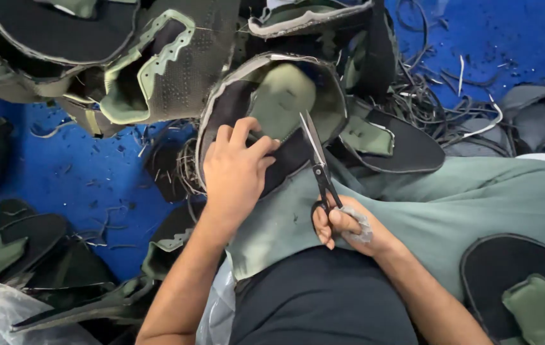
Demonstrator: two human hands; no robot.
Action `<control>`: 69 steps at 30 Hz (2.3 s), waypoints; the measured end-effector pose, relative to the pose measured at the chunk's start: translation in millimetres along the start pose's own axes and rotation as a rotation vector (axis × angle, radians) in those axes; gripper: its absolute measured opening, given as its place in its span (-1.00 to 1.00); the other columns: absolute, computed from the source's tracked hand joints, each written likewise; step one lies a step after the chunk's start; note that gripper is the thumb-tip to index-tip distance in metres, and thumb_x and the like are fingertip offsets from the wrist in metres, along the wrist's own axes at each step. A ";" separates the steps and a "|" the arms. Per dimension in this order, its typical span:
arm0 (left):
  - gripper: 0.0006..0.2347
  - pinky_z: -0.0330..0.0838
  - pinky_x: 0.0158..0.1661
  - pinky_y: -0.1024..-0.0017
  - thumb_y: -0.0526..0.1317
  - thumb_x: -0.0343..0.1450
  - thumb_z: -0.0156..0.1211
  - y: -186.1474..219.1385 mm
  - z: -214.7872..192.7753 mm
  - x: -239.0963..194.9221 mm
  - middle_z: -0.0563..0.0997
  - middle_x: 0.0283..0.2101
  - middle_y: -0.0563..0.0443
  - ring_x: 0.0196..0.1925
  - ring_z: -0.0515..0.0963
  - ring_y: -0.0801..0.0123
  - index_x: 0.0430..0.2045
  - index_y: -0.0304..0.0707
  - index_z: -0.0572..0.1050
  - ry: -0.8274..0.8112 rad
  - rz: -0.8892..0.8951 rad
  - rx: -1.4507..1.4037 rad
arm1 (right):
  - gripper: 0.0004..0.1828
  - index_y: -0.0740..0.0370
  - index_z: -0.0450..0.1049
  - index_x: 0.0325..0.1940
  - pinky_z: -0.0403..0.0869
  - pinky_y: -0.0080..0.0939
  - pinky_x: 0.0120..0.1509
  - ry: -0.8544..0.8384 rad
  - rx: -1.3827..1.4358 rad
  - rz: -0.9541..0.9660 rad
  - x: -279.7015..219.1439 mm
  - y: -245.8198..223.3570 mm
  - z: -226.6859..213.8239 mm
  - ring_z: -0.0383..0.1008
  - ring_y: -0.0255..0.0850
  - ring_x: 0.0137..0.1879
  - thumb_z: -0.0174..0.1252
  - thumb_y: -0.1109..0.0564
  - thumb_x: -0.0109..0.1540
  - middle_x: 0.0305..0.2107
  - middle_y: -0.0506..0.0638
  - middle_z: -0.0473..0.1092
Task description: The person uses scissors to trim excess lining and material from shoe upper components.
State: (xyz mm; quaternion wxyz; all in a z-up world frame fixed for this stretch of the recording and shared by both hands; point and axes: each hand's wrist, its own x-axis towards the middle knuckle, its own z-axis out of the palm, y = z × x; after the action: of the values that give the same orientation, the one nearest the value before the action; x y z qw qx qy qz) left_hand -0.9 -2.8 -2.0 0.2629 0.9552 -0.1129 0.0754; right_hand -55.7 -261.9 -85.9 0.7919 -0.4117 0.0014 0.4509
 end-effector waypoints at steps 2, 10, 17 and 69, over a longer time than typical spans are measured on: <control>-0.84 0.38 -0.23 0.18 -0.29 0.22 0.40 -2.3 13.9 -4.3 0.49 -0.12 0.03 -0.14 0.48 0.12 -0.37 -0.09 0.61 0.079 0.004 0.018 | -0.46 0.25 0.35 -0.26 0.45 -0.30 -0.29 -0.023 0.006 -0.010 -0.1 0.5 -0.7 0.43 -0.27 -0.31 0.31 -0.28 0.24 -0.44 -0.05 0.33; -0.94 0.43 -0.17 0.29 -0.39 0.38 0.27 -13.4 22.2 -1.6 0.57 -0.31 -0.03 -0.23 0.57 0.14 -0.39 -0.28 0.51 0.264 -0.122 -0.245 | -0.46 0.25 0.33 -0.25 0.46 -0.28 -0.31 -0.138 0.040 0.003 -8.5 2.3 -2.8 0.43 -0.25 -0.30 0.29 -0.27 0.27 -0.44 -0.04 0.31; -0.96 0.45 -0.30 0.38 -0.41 0.43 0.26 -16.3 22.1 1.2 0.60 -0.39 -0.06 -0.40 0.59 0.20 -0.34 -0.35 0.51 0.271 -0.347 -0.415 | -0.40 0.29 0.31 -0.21 0.43 -0.32 -0.38 -0.250 0.225 0.081 -10.3 9.8 -15.6 0.44 -0.21 -0.34 0.29 -0.32 0.27 -0.45 0.03 0.34; -0.95 0.32 -0.48 0.62 -0.36 0.53 0.22 -48.5 45.7 -8.3 0.58 -0.26 0.02 -0.45 0.43 0.61 -0.28 -0.32 0.46 0.463 -0.365 -1.203 | -0.22 0.24 0.31 -0.27 0.42 -0.38 -0.44 -0.323 0.210 0.183 17.0 0.7 -9.2 0.42 -0.31 -0.41 0.34 -0.52 0.06 -0.50 -0.03 0.33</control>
State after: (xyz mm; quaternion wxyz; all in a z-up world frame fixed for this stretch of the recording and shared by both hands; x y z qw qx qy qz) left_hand 7.3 15.5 -66.2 0.7755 0.6053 0.0873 0.1568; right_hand -42.7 -255.6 -98.8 0.7760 -0.2476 -0.0411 0.5786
